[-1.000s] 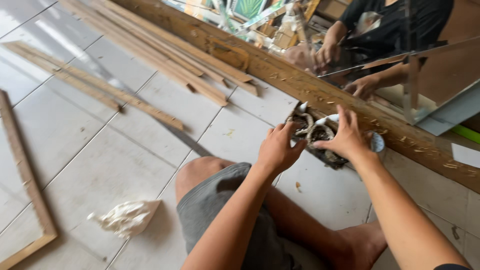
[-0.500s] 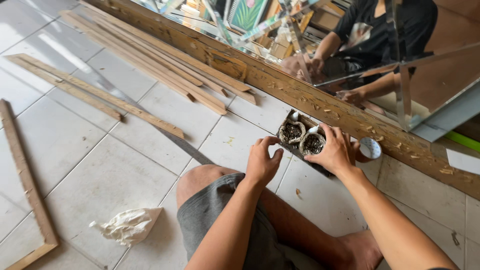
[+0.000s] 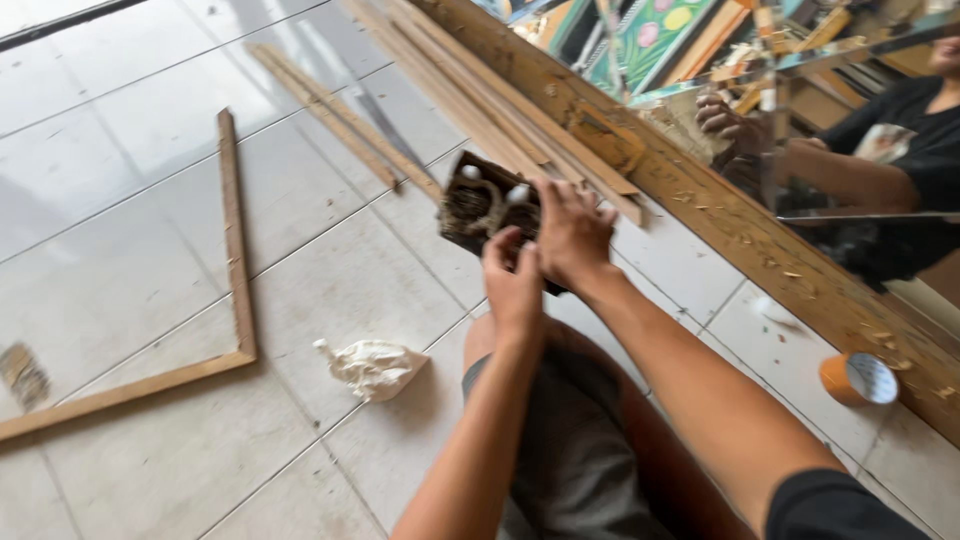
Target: The person joins wooden frame pieces by applying adhesive, aligning the corners, and securing them with a hammer and nails on the floor.
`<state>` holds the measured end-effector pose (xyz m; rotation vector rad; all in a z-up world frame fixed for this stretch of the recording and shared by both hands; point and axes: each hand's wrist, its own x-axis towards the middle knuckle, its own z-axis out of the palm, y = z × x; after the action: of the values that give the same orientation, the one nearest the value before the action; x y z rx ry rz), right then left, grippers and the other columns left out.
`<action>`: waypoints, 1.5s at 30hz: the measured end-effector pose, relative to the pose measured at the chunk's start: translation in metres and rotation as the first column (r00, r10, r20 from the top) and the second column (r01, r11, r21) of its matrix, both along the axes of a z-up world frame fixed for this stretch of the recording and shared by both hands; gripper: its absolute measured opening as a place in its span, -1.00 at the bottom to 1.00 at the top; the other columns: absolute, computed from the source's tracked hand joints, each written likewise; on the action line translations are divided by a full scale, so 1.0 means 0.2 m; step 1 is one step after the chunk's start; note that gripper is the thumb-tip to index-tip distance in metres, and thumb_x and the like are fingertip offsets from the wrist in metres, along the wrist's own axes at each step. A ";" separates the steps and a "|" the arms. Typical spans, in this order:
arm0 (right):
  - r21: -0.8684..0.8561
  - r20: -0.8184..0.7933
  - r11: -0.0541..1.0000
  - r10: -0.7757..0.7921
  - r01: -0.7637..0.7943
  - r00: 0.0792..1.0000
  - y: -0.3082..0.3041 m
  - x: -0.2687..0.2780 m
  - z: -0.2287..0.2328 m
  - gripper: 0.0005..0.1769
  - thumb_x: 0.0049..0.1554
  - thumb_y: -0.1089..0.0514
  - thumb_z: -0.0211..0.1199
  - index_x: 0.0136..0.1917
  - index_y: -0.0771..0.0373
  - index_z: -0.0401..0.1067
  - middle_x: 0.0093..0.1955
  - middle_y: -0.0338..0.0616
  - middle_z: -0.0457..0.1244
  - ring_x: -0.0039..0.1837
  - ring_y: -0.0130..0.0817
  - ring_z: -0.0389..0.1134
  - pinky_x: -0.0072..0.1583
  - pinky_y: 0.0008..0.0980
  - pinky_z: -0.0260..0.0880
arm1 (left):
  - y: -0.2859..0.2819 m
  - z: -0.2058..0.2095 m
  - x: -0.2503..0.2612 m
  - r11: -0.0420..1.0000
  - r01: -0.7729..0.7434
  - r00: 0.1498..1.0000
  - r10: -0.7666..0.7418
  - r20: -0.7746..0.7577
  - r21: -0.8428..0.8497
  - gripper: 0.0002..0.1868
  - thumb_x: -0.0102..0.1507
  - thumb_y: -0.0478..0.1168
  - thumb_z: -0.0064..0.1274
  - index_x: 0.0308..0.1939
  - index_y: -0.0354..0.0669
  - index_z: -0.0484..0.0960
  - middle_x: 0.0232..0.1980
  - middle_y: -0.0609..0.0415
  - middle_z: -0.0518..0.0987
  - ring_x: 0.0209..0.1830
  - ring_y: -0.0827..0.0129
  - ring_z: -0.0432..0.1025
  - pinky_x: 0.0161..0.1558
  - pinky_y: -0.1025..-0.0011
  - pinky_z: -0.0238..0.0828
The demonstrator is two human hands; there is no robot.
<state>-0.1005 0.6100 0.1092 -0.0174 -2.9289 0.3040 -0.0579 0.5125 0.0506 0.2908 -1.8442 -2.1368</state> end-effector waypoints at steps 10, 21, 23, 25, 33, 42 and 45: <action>-0.045 0.255 0.981 0.196 -0.191 0.947 -1.03 -0.19 -0.22 0.15 -0.06 -0.37 0.46 0.63 -0.04 0.04 0.47 0.10 0.19 0.51 0.33 0.25 0.34 0.56 0.17 | -1.24 0.04 0.05 0.979 0.199 0.958 -0.184 0.220 -0.047 -0.15 0.45 0.04 0.14 0.75 -0.22 0.24 0.75 -0.51 0.18 0.74 -0.55 0.02 0.65 -0.37 0.02; -0.169 0.251 0.983 0.109 -0.067 0.962 -1.03 -0.04 -0.04 0.22 0.08 -0.44 0.61 0.72 0.11 0.11 0.58 0.27 0.14 0.62 0.31 0.19 0.47 0.64 0.22 | -1.75 0.09 0.50 0.890 0.447 0.877 -0.416 0.240 -0.089 -0.18 0.46 -0.13 0.12 0.77 -0.20 0.19 0.75 -0.41 0.25 0.78 -0.46 0.01 0.63 -0.33 0.09; -0.060 0.086 0.996 0.072 -0.067 0.994 -0.96 -0.14 -0.23 -0.40 0.29 -0.29 0.43 0.51 -0.20 0.41 0.34 -0.24 0.30 0.45 -0.09 0.34 0.35 0.32 0.31 | -1.75 0.08 0.48 0.923 0.381 0.912 -0.384 0.146 0.053 -0.15 0.49 -0.05 0.08 0.77 -0.29 0.13 0.74 -0.50 0.23 0.76 -0.50 0.03 0.63 -0.37 0.07; -0.005 0.073 0.994 0.111 -0.111 0.991 -0.96 -0.17 -0.29 -0.62 0.32 -0.23 0.38 0.39 -0.31 0.48 0.23 -0.41 0.36 0.35 -0.22 0.41 0.34 0.25 0.30 | -1.73 0.03 0.42 0.917 0.394 0.910 -0.399 0.114 0.070 -0.16 0.49 -0.05 0.09 0.77 -0.27 0.13 0.74 -0.48 0.24 0.75 -0.50 0.05 0.62 -0.36 0.09; 0.322 0.168 0.910 0.216 -0.260 0.962 -1.06 -0.18 -0.37 -0.65 0.25 -0.09 0.46 0.31 -0.34 0.65 0.06 -0.41 0.53 0.07 -0.21 0.59 0.26 0.23 0.26 | -1.80 -0.09 0.36 0.881 0.429 0.900 -0.399 0.174 -0.199 -0.30 0.49 -0.08 0.11 0.71 -0.07 0.35 0.61 -0.25 0.49 0.64 -0.35 0.32 0.62 -0.24 0.18; 0.314 0.184 0.912 0.214 -0.263 0.959 -1.00 -0.29 -0.49 -0.80 0.20 -0.08 0.53 0.12 -0.33 0.72 -0.18 -0.35 0.52 -0.05 -0.07 0.62 0.18 0.14 0.35 | -1.80 -0.13 0.32 0.853 0.379 0.925 -0.354 0.135 -0.359 -0.43 0.46 -0.13 0.14 0.58 0.02 0.54 0.40 -0.19 0.67 0.47 -0.29 0.51 0.47 -0.26 0.39; 0.114 0.179 0.962 0.224 -0.246 0.958 -0.99 -0.28 -0.49 -0.83 0.21 0.05 0.53 0.09 -0.16 0.75 -0.14 -0.07 0.54 -0.01 0.12 0.62 0.02 0.09 0.61 | -1.79 -0.10 0.32 0.871 0.362 0.932 -0.345 0.111 -0.333 -0.45 0.46 -0.18 0.10 0.56 -0.08 0.54 0.38 -0.27 0.66 0.48 -0.39 0.47 0.48 -0.30 0.34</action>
<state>-0.1557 0.4128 0.0121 0.3459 -3.1117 0.1427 0.0054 0.1551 0.0298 -0.0881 -2.4140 -1.9679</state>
